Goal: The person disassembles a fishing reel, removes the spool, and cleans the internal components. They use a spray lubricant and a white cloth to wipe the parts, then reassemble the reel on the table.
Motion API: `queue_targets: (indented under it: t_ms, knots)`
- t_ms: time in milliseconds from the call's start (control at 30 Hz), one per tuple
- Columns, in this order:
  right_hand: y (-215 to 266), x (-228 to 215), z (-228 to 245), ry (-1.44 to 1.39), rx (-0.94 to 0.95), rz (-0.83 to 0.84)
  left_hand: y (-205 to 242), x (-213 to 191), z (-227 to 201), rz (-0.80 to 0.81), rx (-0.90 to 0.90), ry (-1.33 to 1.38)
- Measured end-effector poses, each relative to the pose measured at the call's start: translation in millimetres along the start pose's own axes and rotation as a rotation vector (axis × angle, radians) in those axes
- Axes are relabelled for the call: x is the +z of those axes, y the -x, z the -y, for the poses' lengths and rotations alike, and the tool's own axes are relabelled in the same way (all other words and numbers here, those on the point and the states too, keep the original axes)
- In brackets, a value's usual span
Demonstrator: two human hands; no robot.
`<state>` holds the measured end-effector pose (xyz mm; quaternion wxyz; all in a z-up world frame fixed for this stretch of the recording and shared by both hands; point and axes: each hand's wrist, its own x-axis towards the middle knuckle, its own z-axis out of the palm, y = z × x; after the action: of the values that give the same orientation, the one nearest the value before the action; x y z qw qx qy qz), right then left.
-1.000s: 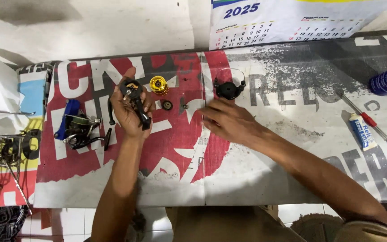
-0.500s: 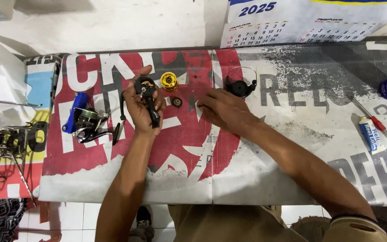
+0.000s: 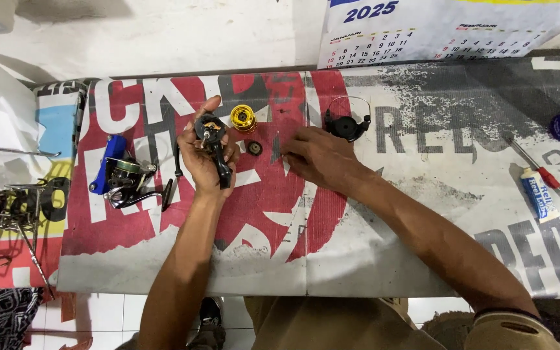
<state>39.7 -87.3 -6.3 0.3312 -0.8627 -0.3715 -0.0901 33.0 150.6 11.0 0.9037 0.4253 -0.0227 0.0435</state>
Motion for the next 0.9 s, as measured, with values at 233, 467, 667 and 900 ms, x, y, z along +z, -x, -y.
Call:
queue_targets:
  t_ms: [233,467,667,900]
  knots:
    - [-22,-29,32,-0.068,-0.075,-0.03,-4,-11,1,0.016,-0.015,0.038]
    - [-41,7,31,0.044,-0.093,-0.074,-2,-7,3,0.03,-0.007,0.001]
    - [-34,-1,24,-0.009,-0.14,-0.037,-2,-6,2,-0.004,-0.029,0.01]
    - [-8,-16,20,-0.1,-0.113,-0.193,0,1,1,-0.047,-0.038,-0.006]
